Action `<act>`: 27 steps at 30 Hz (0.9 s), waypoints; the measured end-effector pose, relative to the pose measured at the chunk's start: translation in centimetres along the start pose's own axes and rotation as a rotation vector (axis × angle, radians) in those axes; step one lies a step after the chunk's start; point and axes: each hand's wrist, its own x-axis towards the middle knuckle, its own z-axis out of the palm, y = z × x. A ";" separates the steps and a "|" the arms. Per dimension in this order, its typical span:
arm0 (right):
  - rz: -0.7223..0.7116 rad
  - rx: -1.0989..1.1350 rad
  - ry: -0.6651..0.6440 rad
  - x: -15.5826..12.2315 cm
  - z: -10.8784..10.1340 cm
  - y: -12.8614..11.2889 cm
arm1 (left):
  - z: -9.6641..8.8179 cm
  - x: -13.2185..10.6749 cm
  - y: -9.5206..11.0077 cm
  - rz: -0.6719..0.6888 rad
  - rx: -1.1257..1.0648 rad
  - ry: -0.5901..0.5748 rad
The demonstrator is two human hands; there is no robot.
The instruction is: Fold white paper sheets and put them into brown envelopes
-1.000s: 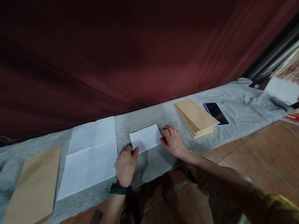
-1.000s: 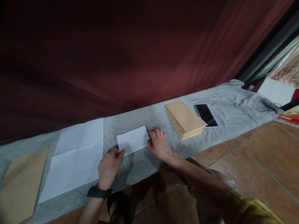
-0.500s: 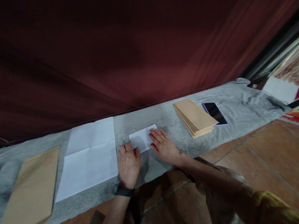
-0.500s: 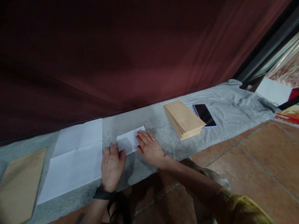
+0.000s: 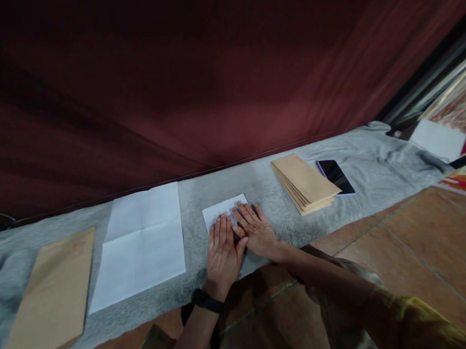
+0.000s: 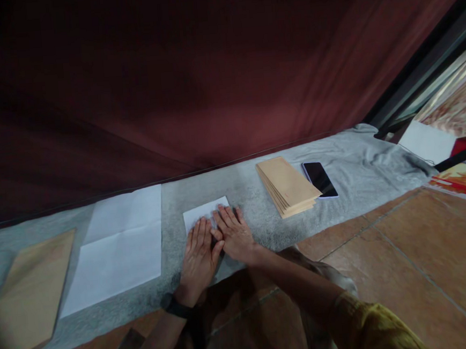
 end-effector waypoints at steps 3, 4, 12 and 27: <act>0.011 -0.013 0.013 -0.1 0.3 -0.2 | 0.0 -0.1 -0.5 0.034 0.027 -0.023; 0.018 -0.015 0.014 0.0 0.4 -0.2 | -0.1 -0.1 -0.6 0.045 0.033 -0.035; 0.036 -0.025 -0.012 0.0 -0.1 0.5 | -1.6 0.3 -0.7 0.083 0.073 -0.153; 0.179 -0.034 -0.034 0.3 -1.5 2.4 | -2.4 -0.7 -1.6 0.054 0.107 -0.163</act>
